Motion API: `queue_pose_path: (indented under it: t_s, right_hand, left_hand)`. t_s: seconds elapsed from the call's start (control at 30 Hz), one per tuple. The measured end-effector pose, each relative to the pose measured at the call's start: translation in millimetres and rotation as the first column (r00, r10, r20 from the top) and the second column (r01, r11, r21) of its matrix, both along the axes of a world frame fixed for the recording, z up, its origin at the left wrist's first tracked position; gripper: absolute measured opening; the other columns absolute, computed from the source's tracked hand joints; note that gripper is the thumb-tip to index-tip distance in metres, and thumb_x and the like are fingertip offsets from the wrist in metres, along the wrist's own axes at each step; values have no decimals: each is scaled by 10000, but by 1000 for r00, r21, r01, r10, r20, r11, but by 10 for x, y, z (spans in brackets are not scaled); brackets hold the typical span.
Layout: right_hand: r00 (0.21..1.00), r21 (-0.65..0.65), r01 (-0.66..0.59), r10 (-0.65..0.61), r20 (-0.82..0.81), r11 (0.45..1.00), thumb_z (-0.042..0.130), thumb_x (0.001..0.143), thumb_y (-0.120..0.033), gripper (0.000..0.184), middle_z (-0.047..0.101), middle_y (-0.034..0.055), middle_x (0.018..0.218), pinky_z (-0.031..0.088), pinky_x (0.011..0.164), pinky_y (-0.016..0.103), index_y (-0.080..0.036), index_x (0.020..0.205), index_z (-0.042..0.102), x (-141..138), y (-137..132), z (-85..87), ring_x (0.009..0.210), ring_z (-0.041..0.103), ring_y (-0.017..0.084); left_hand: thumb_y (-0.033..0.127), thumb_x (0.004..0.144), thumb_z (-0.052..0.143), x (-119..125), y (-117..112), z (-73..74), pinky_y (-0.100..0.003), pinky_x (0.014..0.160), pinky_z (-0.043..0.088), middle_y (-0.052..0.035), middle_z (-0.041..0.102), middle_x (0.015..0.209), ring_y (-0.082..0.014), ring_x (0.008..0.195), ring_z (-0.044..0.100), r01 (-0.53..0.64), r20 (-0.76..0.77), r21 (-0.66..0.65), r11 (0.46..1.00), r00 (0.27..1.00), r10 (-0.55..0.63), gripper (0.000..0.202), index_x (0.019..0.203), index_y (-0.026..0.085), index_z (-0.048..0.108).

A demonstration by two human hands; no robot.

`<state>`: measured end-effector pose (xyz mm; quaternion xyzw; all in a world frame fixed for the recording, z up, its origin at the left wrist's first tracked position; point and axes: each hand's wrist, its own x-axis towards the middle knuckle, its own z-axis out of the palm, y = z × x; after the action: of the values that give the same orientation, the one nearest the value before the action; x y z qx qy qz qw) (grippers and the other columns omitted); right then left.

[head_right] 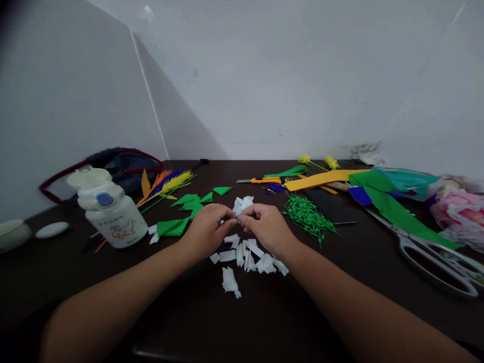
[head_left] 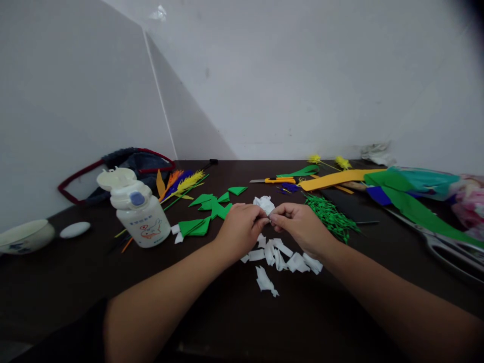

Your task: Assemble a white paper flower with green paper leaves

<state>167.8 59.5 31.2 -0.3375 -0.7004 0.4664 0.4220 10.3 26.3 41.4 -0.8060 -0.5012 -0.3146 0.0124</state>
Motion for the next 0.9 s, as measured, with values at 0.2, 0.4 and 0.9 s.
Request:
queue_pose_path:
  t_s: [0.2, 0.4, 0.9]
  right_hand:
    - [986, 133, 72, -90, 137, 988, 588, 686, -208, 103, 635, 15, 652, 439, 580, 298, -212, 764, 655, 17, 3, 29, 598, 554, 140]
    - [952, 474, 72, -202, 230, 878, 566, 715, -194, 78, 634, 6, 717, 417, 637, 284, -216, 738, 637, 21, -24, 40, 678, 562, 142]
    - [934, 528, 36, -216, 285, 849, 489, 746, -163, 91, 584, 8, 679, 388, 615, 269, -207, 692, 548, 23, -15, 30, 659, 524, 143]
  left_hand:
    - [231, 808, 456, -21, 15, 5, -263, 608, 347, -5, 572, 657, -129, 630, 485, -9, 56, -76, 997, 998, 13, 143, 703, 174, 536]
    - [278, 821, 401, 10, -2, 32, -245, 528, 325, 8, 519, 571, -115, 548, 459, 66, 282, -291, 955, 959, 20, 263, 602, 169, 498]
    - [213, 757, 539, -50, 13, -19, -416, 974, 226, 21, 597, 718, -130, 714, 531, 60, 31, 6, 998, 998, -60, 17, 772, 205, 540]
